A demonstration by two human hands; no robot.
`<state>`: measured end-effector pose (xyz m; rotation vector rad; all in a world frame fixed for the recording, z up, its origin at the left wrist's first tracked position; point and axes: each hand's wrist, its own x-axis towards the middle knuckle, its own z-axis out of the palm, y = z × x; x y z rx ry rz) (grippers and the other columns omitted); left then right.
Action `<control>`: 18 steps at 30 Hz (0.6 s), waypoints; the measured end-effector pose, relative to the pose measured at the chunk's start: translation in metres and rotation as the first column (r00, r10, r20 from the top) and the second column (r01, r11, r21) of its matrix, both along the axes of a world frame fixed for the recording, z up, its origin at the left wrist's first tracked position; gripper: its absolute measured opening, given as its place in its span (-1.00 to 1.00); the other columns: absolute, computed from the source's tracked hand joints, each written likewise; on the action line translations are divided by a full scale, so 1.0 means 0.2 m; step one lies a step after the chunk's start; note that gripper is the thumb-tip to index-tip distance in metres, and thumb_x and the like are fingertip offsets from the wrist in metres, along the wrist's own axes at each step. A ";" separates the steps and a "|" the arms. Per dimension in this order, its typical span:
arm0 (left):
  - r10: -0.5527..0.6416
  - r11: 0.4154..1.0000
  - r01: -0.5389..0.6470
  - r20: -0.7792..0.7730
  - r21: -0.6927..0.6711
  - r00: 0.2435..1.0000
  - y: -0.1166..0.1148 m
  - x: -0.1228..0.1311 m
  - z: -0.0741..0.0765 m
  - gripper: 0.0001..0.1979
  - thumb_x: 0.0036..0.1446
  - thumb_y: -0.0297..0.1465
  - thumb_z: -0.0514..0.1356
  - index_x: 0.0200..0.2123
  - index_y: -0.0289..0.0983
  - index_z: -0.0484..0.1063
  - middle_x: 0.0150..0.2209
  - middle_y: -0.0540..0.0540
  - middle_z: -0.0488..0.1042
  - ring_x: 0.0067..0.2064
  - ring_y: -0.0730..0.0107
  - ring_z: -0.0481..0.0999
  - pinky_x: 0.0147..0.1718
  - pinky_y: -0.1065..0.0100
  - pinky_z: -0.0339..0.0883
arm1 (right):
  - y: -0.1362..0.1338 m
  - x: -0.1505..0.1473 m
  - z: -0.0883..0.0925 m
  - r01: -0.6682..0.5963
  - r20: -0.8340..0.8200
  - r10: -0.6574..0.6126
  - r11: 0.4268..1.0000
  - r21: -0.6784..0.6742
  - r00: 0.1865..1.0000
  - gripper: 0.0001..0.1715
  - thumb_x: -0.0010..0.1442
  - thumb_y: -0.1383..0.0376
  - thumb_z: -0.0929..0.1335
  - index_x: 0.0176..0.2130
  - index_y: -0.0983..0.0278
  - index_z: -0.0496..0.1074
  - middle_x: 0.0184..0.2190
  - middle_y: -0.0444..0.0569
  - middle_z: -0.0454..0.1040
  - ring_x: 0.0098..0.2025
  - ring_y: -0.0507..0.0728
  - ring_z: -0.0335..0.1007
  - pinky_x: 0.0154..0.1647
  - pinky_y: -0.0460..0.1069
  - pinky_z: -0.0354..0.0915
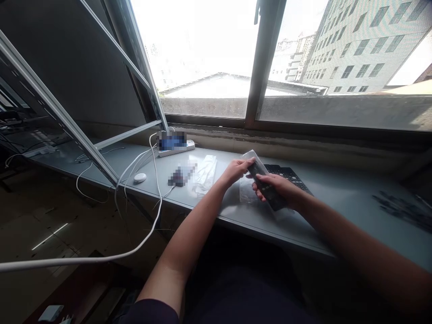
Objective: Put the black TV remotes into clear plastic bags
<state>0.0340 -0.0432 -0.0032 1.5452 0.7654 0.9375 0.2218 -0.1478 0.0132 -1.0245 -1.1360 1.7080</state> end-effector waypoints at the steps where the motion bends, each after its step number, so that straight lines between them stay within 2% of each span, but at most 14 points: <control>1: 0.003 1.000 -0.003 0.002 0.001 1.000 0.00 0.00 0.00 -0.31 0.20 0.28 0.33 -0.47 -0.28 0.53 -0.52 -0.02 0.34 -0.46 0.42 0.31 -0.44 0.33 0.04 | 0.00 0.00 0.00 0.001 0.000 -0.001 1.000 -0.001 1.000 -0.82 0.53 0.25 0.46 0.04 0.29 0.58 -0.26 0.07 0.70 -0.42 0.13 0.60 -0.45 -0.05 0.60; 8: 0.041 0.999 -0.041 -0.008 0.008 0.999 -0.01 0.00 0.01 -0.29 0.19 0.30 0.34 -0.46 -0.28 0.54 -0.54 -0.04 0.34 -0.46 0.41 0.33 -0.48 0.34 0.04 | 0.00 0.00 0.01 0.012 0.010 -0.012 1.000 -0.006 1.000 -0.86 0.54 0.27 0.45 0.01 0.29 0.58 -0.27 0.07 0.69 -0.43 0.11 0.60 -0.46 -0.07 0.61; 13: 0.018 0.999 -0.021 0.059 0.040 0.998 -0.01 0.01 0.00 -0.33 0.22 0.24 0.34 -0.44 -0.31 0.59 -0.55 0.00 0.33 -0.50 0.48 0.24 -0.47 0.32 0.04 | 0.00 0.00 0.01 0.013 0.026 -0.013 1.000 -0.017 1.000 -0.86 0.52 0.25 0.48 -0.03 0.29 0.58 -0.27 0.09 0.70 -0.43 0.12 0.62 -0.45 -0.07 0.61; 18: -0.015 0.998 0.008 0.111 0.060 0.994 0.01 0.02 -0.02 -0.38 0.21 0.17 0.35 -0.44 -0.33 0.59 -0.53 -0.01 0.41 -0.50 0.50 0.28 -0.45 0.34 0.12 | -0.01 -0.01 0.03 -0.010 0.044 0.010 1.000 -0.008 0.999 -0.84 0.52 0.22 0.48 -0.05 0.29 0.58 -0.30 0.07 0.70 -0.44 0.11 0.61 -0.45 -0.07 0.60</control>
